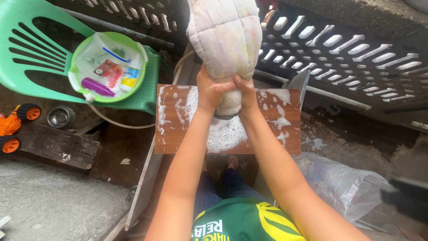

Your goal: Scrubbing a patterned bag with a brush and soapy water on a wooden board.

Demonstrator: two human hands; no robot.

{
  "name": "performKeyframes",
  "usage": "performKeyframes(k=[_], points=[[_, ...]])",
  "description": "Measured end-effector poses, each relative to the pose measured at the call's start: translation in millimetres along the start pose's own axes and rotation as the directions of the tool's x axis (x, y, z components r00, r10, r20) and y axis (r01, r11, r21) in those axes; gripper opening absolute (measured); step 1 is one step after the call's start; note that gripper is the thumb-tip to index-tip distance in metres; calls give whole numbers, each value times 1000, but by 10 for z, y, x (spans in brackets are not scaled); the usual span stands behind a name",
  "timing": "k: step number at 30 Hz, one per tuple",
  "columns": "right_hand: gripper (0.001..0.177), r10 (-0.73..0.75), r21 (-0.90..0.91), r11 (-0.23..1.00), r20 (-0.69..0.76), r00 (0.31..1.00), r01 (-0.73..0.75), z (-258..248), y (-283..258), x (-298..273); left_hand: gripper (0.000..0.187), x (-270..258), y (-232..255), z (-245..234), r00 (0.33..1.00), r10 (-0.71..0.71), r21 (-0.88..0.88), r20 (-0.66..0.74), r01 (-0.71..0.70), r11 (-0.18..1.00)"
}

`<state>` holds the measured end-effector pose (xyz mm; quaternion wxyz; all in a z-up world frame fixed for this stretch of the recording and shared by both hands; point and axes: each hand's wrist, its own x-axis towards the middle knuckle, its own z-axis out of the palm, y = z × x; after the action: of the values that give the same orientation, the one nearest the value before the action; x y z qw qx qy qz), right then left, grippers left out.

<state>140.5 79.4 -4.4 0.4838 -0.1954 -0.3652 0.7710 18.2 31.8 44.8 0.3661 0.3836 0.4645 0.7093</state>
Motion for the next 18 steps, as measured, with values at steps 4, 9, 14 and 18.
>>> performKeyframes(k=[4, 9, 14, 18], points=[[94, 101, -47, 994, 30, 994, -99, 80, -100, -66, 62, 47, 35, 33, 999, 0, 58, -54, 3, 998], [117, 503, 124, 862, -94, 859, -491, 590, -314, -322, 62, 92, -316, 102, 929, 342, 571, -139, -207, 794], [108, 338, 389, 874, -52, 940, -293, 324, 12, -176, 68, -94, -183, 246, 940, 298, 435, -167, -201, 878], [87, 204, 471, 871, -97, 974, -136, 104, 245, -30, 68, -152, -64, 303, 941, 314, 370, -124, -250, 895]])
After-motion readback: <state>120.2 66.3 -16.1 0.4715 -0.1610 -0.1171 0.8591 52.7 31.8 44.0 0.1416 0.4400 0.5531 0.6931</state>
